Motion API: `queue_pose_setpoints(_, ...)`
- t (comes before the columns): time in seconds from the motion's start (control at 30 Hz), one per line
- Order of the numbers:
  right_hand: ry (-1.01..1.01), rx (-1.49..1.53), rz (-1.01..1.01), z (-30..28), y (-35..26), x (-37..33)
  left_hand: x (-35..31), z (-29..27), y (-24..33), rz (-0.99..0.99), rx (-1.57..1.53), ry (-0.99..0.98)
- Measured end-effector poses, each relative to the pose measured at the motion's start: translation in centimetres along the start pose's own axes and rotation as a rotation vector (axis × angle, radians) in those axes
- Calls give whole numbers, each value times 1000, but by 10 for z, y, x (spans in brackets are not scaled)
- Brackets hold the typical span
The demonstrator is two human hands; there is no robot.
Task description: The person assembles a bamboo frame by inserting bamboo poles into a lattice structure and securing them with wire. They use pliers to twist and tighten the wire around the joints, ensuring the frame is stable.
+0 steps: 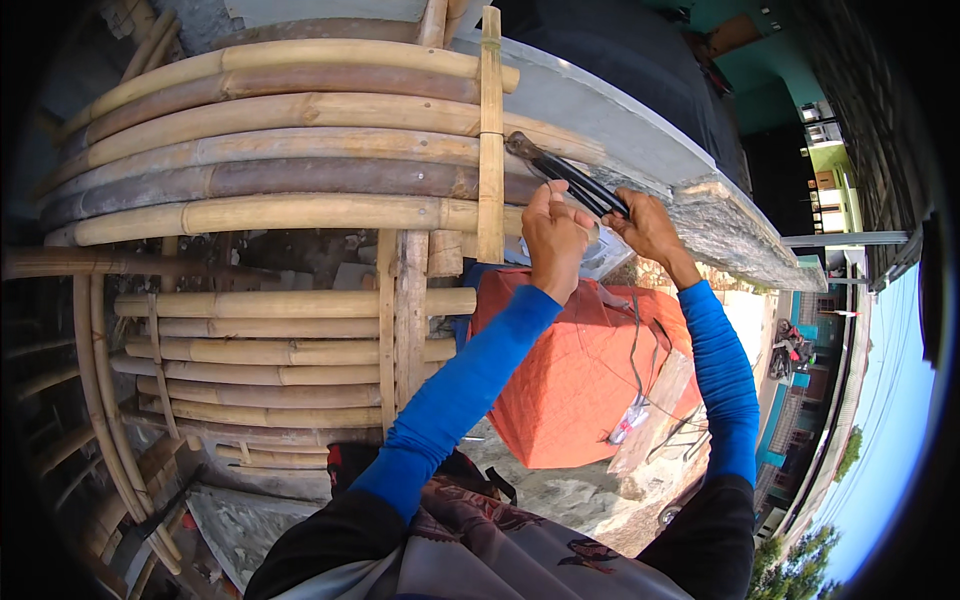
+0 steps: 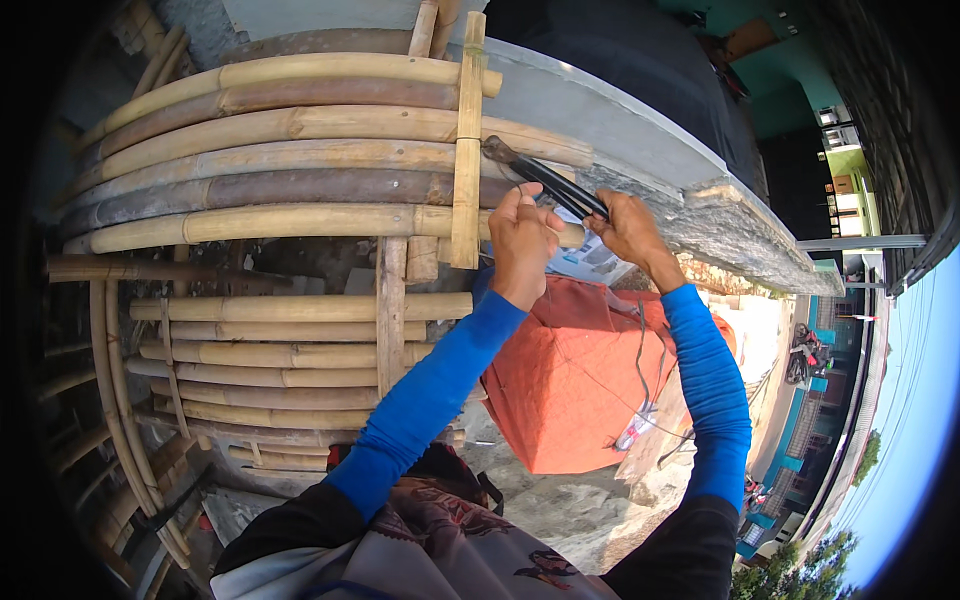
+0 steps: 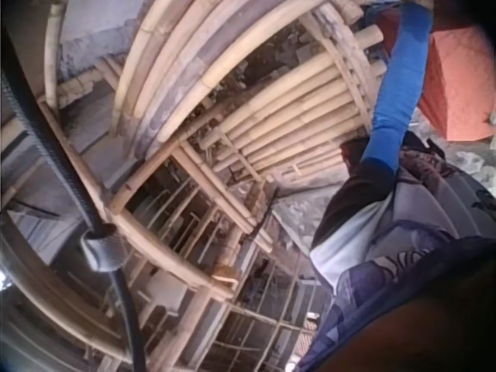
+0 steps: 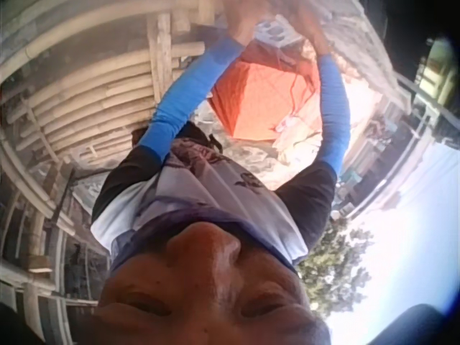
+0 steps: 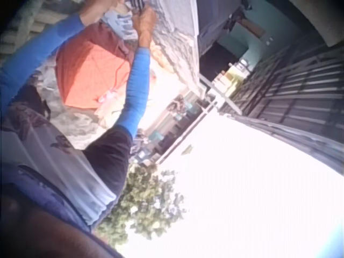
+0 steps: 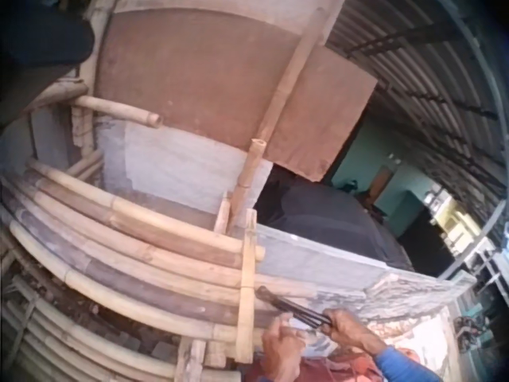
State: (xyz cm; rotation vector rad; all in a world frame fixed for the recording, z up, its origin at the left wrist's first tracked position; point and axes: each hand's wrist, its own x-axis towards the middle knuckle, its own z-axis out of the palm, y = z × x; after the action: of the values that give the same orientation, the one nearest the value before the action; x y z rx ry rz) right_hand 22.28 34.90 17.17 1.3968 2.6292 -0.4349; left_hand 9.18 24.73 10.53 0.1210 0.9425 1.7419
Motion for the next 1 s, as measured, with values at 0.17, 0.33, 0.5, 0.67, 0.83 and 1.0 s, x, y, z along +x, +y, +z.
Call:
queue_pose_setpoints(0.17, -35, -22, 12, -5, -6, 5, -2, -4, -2, 12, 30, 7)
queue_pose_setpoints(0.33, -15, -70, -30, -9, -6, 4, -1, -5, -5, 24, 28, 2)
queue_pose_setpoints(0.5, 36, -121, -70, -9, -5, 1, -2, -1, -8, 14, 22, 12)
queue_pose_setpoints(0.67, 54, -111, -96, -14, -16, -2, -1, -3, -15, 24, 8, 18)
queue_pose_setpoints(0.83, -59, -65, -94, -14, -15, 1, 0, 1, -16, -10, -53, -11)
queue_pose_setpoints(1.0, -282, 388, -80, -11, 17, 16, 17, -8, -16, -278, -167, 28)
